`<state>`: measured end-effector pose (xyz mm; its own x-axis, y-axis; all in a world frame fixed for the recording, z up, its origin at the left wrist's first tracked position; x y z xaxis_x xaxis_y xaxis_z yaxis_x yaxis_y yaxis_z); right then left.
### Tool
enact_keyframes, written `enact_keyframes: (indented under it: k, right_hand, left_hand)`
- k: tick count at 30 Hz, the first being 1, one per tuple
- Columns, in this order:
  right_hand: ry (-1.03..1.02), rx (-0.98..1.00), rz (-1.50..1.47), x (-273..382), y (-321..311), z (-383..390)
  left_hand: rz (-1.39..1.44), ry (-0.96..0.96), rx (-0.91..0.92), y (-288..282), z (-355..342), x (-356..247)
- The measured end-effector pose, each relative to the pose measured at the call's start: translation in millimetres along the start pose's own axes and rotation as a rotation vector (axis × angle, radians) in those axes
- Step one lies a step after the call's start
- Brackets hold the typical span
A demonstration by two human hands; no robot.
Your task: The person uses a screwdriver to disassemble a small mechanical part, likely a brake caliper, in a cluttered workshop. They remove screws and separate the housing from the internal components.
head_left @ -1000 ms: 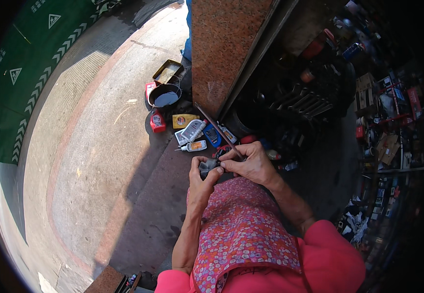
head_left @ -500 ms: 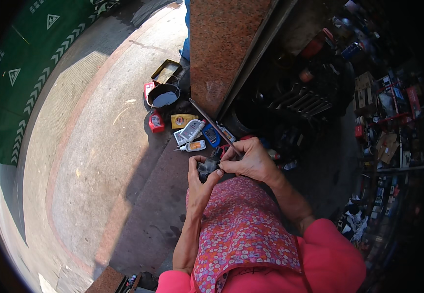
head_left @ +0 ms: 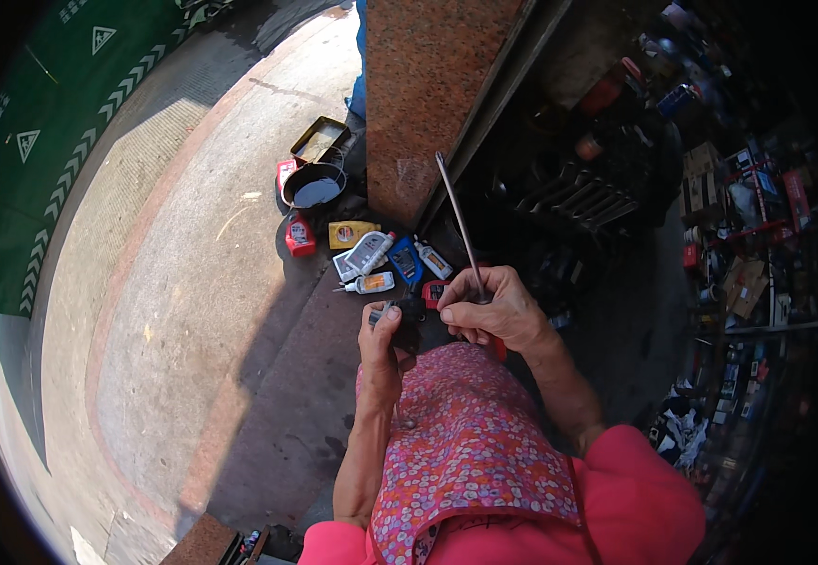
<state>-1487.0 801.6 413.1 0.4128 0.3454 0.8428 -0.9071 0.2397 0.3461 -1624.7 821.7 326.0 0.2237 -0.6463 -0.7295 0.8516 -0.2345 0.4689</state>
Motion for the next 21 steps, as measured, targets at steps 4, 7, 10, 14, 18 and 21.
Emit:
enact_keyframes:
  k: [4,7,10,14,18,21]
  right_hand:
    - [0.045,0.005,-0.215,-25.0,-2.1,-4.2]
    - [0.017,-0.021,-0.213,-36.3,-3.6,-9.8]
    - [0.015,-0.056,-0.167,-40.6,-2.8,-10.0]
    - [-0.049,-0.054,-0.071,-37.6,-1.5,-6.6]
    - [-0.079,-0.044,-0.064,-35.1,-2.4,-1.4]
    - [-0.093,-0.011,-0.051,-38.1,-10.7,0.8]
  left_hand:
    - [0.064,-0.038,0.064,3.8,-0.7,4.6]
    - [0.074,-0.026,0.066,10.4,2.2,3.3]
    - [0.054,-0.010,0.093,9.1,2.5,7.5]
    - [0.076,0.003,0.074,4.7,2.3,14.4]
    - [0.090,0.009,0.085,5.7,7.7,10.3]
    - [0.116,0.014,0.047,3.0,12.0,8.2]
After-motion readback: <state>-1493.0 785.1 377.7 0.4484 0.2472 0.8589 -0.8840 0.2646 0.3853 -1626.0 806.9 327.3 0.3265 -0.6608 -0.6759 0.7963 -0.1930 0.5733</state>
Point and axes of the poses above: each hand's wrist, its own z-axis away from the middle knuckle, its own y-axis out of the palm, x = y × z, the point moved 8 cm from there along -z, towards the middle knuckle, and after that the axes turned 10 degrees about -z, right-handed, at the moved point
